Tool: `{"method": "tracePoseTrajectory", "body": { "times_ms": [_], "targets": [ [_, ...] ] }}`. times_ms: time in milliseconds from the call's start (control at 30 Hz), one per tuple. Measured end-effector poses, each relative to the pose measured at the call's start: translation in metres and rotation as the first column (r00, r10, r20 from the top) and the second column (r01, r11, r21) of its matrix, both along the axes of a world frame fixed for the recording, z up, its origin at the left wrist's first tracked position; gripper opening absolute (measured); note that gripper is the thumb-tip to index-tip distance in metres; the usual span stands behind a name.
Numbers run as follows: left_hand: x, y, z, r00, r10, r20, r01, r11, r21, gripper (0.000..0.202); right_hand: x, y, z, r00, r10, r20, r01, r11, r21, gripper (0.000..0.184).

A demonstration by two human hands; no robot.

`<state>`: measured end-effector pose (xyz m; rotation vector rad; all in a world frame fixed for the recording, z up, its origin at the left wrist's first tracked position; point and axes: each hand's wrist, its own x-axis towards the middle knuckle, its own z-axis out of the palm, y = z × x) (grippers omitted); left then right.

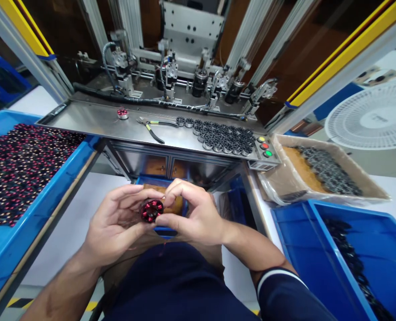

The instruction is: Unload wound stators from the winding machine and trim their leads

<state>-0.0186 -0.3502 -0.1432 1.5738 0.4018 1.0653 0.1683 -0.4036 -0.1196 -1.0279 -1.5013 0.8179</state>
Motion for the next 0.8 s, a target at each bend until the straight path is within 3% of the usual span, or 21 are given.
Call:
{"method": "tracePoseTrajectory", "body": {
  "times_ms": [333,533,667,800],
  "targets": [
    [-0.003,0.003,0.004,0.995,-0.076,0.069,0.082,0.992,-0.092,0.045,-0.009,-0.006,-0.010,0.973,-0.015,-0.228,-0.004,0.997,-0.080,0.020],
    [-0.004,0.005,0.000,0.997,-0.044,0.062,0.047,0.998,-0.044,0.048,-0.008,-0.008,-0.013,0.976,-0.023,-0.218,0.007,0.997,-0.072,0.019],
    [-0.004,0.003,-0.001,0.990,-0.060,0.124,0.072,0.993,-0.098,0.055,-0.007,-0.007,-0.013,0.976,-0.019,-0.216,0.008,0.999,-0.054,0.017],
    [-0.003,0.001,0.002,0.985,-0.073,0.158,0.096,0.985,-0.145,0.048,-0.009,-0.006,-0.013,0.973,-0.025,-0.228,0.012,0.998,-0.057,0.016]
  ]
}}
